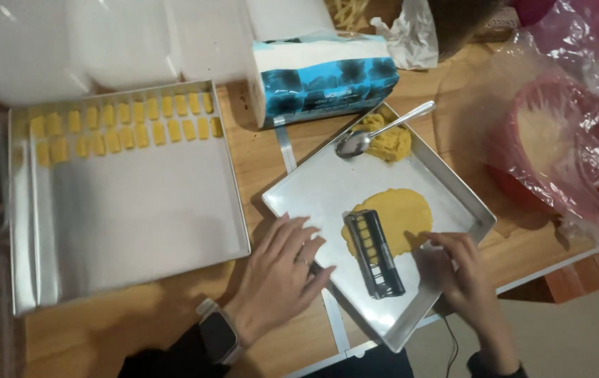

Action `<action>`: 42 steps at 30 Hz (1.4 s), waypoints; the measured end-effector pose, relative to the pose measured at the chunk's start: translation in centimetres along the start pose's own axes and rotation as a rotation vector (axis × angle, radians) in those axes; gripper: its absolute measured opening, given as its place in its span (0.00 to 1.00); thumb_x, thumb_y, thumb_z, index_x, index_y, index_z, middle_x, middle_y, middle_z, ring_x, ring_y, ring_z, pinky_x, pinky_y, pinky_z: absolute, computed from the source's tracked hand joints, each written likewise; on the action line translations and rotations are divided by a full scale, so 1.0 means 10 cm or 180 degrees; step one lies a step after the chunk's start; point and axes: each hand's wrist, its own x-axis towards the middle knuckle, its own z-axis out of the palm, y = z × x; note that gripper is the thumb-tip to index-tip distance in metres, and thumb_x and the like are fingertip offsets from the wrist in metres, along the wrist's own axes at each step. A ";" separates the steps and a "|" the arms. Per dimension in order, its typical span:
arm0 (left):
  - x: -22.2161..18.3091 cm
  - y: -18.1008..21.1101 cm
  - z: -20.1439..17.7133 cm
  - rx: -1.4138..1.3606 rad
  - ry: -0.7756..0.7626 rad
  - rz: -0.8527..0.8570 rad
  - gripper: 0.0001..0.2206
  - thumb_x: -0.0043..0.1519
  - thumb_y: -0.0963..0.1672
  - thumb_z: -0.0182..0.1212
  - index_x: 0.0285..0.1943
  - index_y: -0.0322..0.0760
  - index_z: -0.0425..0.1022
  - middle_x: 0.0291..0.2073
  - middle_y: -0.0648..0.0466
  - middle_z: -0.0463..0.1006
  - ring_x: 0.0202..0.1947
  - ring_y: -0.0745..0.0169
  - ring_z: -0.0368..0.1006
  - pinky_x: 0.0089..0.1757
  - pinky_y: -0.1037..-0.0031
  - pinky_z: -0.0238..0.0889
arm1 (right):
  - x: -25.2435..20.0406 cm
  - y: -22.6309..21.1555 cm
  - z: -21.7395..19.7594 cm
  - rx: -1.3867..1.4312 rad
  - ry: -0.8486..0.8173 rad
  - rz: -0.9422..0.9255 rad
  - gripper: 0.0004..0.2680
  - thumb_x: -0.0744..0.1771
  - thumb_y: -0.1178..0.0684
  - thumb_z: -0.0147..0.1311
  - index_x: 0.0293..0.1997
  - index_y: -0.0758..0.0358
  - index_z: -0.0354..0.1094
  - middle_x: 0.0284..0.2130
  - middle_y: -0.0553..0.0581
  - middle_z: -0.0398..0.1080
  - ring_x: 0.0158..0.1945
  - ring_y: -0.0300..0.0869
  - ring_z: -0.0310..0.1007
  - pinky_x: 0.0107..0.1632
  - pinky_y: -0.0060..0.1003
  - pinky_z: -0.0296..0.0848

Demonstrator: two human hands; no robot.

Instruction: Flattening dough on a tray and cutting it into small rectangular pieces using a multi-wheel pastry cutter

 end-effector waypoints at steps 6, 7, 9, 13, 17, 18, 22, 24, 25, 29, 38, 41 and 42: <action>-0.04 0.01 0.03 -0.0331 -0.0186 0.0600 0.13 0.64 0.49 0.64 0.50 0.40 0.77 0.45 0.50 0.78 0.51 0.56 0.72 0.63 0.50 0.56 | 0.28 0.12 -0.25 -0.0228 0.0033 -0.0123 0.13 0.68 0.58 0.48 0.60 0.56 0.68 0.48 0.55 0.71 0.47 0.42 0.73 0.46 0.35 0.73; -0.05 0.02 0.02 -0.0369 -0.0027 0.0703 0.08 0.60 0.43 0.68 0.47 0.40 0.79 0.41 0.51 0.77 0.46 0.55 0.72 0.56 0.54 0.60 | 0.32 0.00 -0.31 0.0017 0.0045 0.0077 0.13 0.69 0.53 0.45 0.60 0.57 0.69 0.48 0.56 0.73 0.48 0.42 0.74 0.48 0.35 0.74; -0.05 0.07 -0.02 -0.0439 0.0112 0.0832 0.11 0.55 0.36 0.71 0.44 0.40 0.80 0.38 0.52 0.77 0.41 0.54 0.71 0.50 0.57 0.64 | 0.38 -0.25 -0.37 0.0259 0.0079 0.0313 0.14 0.70 0.48 0.42 0.59 0.58 0.69 0.47 0.56 0.75 0.49 0.42 0.75 0.49 0.36 0.74; -0.09 0.12 0.01 -0.0567 0.0110 0.0928 0.08 0.60 0.37 0.69 0.45 0.39 0.78 0.36 0.53 0.77 0.38 0.57 0.70 0.38 0.66 0.61 | 0.48 -0.82 -0.31 0.0235 0.0225 0.0131 0.19 0.71 0.43 0.35 0.65 0.64 0.61 0.56 0.62 0.70 0.56 0.47 0.71 0.55 0.42 0.73; -0.07 0.14 -0.03 -0.0514 0.0335 0.1006 0.07 0.62 0.35 0.64 0.43 0.39 0.78 0.34 0.55 0.76 0.34 0.59 0.69 0.36 0.68 0.58 | 0.68 -1.32 -0.08 -0.0247 -0.0430 0.0510 0.26 0.66 0.46 0.40 0.75 0.56 0.42 0.72 0.65 0.45 0.72 0.62 0.40 0.64 0.77 0.50; -0.06 0.13 -0.04 -0.0517 0.0340 0.1001 0.07 0.62 0.35 0.64 0.43 0.39 0.78 0.34 0.55 0.76 0.34 0.59 0.69 0.36 0.68 0.58 | 0.69 -1.32 -0.01 -0.0253 -0.0435 0.0508 0.26 0.66 0.46 0.40 0.75 0.56 0.42 0.72 0.65 0.45 0.72 0.62 0.40 0.64 0.77 0.50; -0.05 0.12 -0.08 -0.0570 0.0282 0.1048 0.04 0.66 0.37 0.60 0.44 0.39 0.77 0.34 0.54 0.75 0.35 0.57 0.68 0.36 0.66 0.57 | 0.73 -1.32 0.18 -0.0847 -0.0933 0.0053 0.26 0.70 0.33 0.22 0.78 0.47 0.36 0.75 0.62 0.37 0.75 0.62 0.27 0.68 0.66 0.34; -0.06 0.12 -0.09 -0.0691 0.0132 0.0981 0.03 0.66 0.38 0.61 0.46 0.38 0.77 0.35 0.52 0.76 0.35 0.56 0.68 0.37 0.66 0.58 | 0.74 -1.32 0.24 -0.0838 -0.1011 0.0034 0.25 0.70 0.34 0.23 0.78 0.46 0.37 0.75 0.61 0.38 0.75 0.60 0.29 0.68 0.62 0.35; -0.05 0.12 -0.11 -0.0691 0.0242 0.1037 0.02 0.67 0.38 0.61 0.44 0.37 0.77 0.34 0.53 0.75 0.34 0.57 0.67 0.36 0.66 0.57 | 0.73 -1.33 0.26 -0.0859 -0.0886 0.0025 0.25 0.70 0.34 0.21 0.77 0.48 0.40 0.74 0.62 0.40 0.74 0.61 0.31 0.67 0.63 0.36; -0.09 0.09 -0.03 -0.0783 0.0127 0.1037 0.03 0.67 0.38 0.61 0.47 0.36 0.77 0.36 0.50 0.76 0.36 0.55 0.68 0.37 0.64 0.59 | 0.72 -1.26 0.34 -0.1013 -0.0724 0.0000 0.23 0.71 0.35 0.22 0.75 0.46 0.47 0.72 0.63 0.45 0.72 0.65 0.35 0.65 0.65 0.37; -0.07 0.07 -0.05 -0.0818 0.0150 0.1072 0.04 0.67 0.37 0.59 0.45 0.35 0.78 0.34 0.50 0.76 0.34 0.54 0.67 0.36 0.65 0.58 | 0.76 -1.25 0.37 -0.1073 -0.0753 -0.0155 0.22 0.71 0.36 0.23 0.76 0.39 0.47 0.73 0.65 0.44 0.72 0.64 0.37 0.62 0.72 0.42; -0.06 0.07 -0.05 -0.0804 0.0220 0.1080 0.03 0.66 0.36 0.60 0.44 0.35 0.77 0.33 0.51 0.75 0.33 0.55 0.66 0.35 0.66 0.57 | 0.72 -1.20 0.41 -0.1424 -0.0610 -0.0422 0.21 0.72 0.38 0.25 0.76 0.40 0.47 0.72 0.66 0.46 0.71 0.66 0.39 0.61 0.69 0.40; -0.05 0.07 -0.06 -0.0808 0.0219 0.1093 0.03 0.66 0.36 0.60 0.44 0.35 0.77 0.33 0.51 0.75 0.33 0.55 0.66 0.35 0.66 0.57 | 0.74 -1.19 0.40 -0.1427 -0.0600 -0.0413 0.21 0.72 0.38 0.25 0.76 0.40 0.47 0.72 0.66 0.46 0.71 0.66 0.39 0.61 0.69 0.40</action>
